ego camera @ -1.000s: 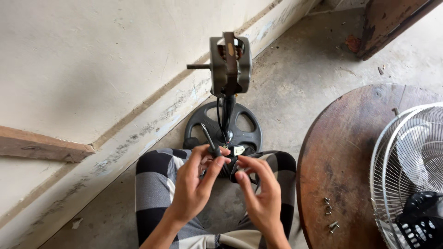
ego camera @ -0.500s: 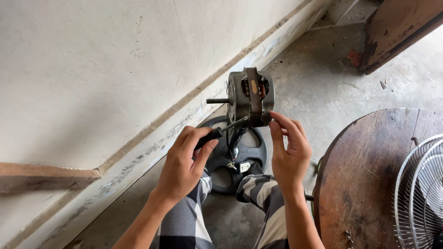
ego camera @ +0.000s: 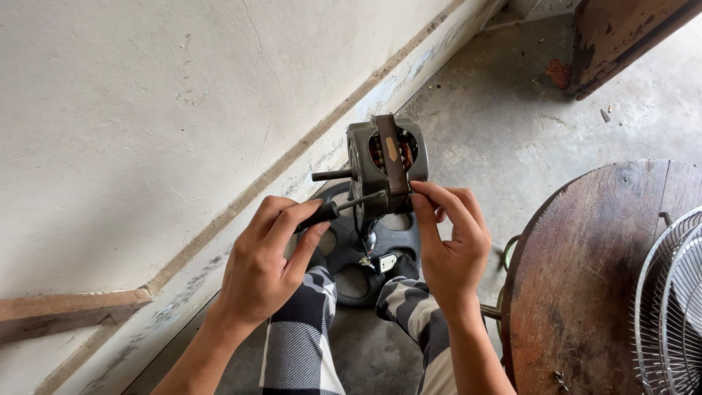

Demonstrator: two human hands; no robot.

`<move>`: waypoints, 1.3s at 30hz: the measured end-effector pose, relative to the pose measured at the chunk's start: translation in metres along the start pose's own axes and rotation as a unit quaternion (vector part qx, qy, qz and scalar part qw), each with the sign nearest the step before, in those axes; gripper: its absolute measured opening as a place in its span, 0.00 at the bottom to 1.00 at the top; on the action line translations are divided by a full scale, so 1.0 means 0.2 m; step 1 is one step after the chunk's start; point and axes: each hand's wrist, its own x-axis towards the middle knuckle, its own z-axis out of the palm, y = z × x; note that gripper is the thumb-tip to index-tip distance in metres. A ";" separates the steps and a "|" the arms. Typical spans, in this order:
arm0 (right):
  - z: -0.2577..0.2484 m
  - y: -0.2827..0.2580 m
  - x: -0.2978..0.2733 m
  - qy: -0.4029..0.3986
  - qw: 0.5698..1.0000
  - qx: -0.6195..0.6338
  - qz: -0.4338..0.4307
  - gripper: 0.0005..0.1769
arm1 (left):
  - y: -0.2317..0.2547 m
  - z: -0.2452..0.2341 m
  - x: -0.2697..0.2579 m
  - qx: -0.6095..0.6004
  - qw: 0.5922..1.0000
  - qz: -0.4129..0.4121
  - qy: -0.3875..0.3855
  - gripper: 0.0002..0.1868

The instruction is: The person sits on the floor and works on the exposed motor of a disassembled electric fan. They insert a small metal pin into the motor housing and then use a screwdriver to tighten a screw on the motor casing.

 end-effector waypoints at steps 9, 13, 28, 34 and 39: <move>0.01 0.03 -0.02 0.005 1.000 0.018 0.002 0.11 | -0.01 -0.01 0.00 0.009 1.000 -0.004 -0.018 0.13; 0.01 0.04 -0.03 0.004 1.000 0.024 0.004 0.10 | -0.01 -0.02 0.00 0.025 0.999 -0.001 -0.026 0.13; -0.04 0.02 0.07 -0.010 0.995 -0.077 -0.056 0.10 | 0.04 -0.15 0.18 0.043 0.994 0.018 -0.103 0.11; -0.02 0.03 0.06 0.003 0.991 -0.104 -0.082 0.09 | 0.04 -0.13 0.16 0.059 0.995 0.064 -0.051 0.13; -0.01 0.05 0.06 0.004 0.988 -0.113 -0.109 0.10 | -0.01 -0.09 0.14 0.089 0.991 0.089 -0.037 0.15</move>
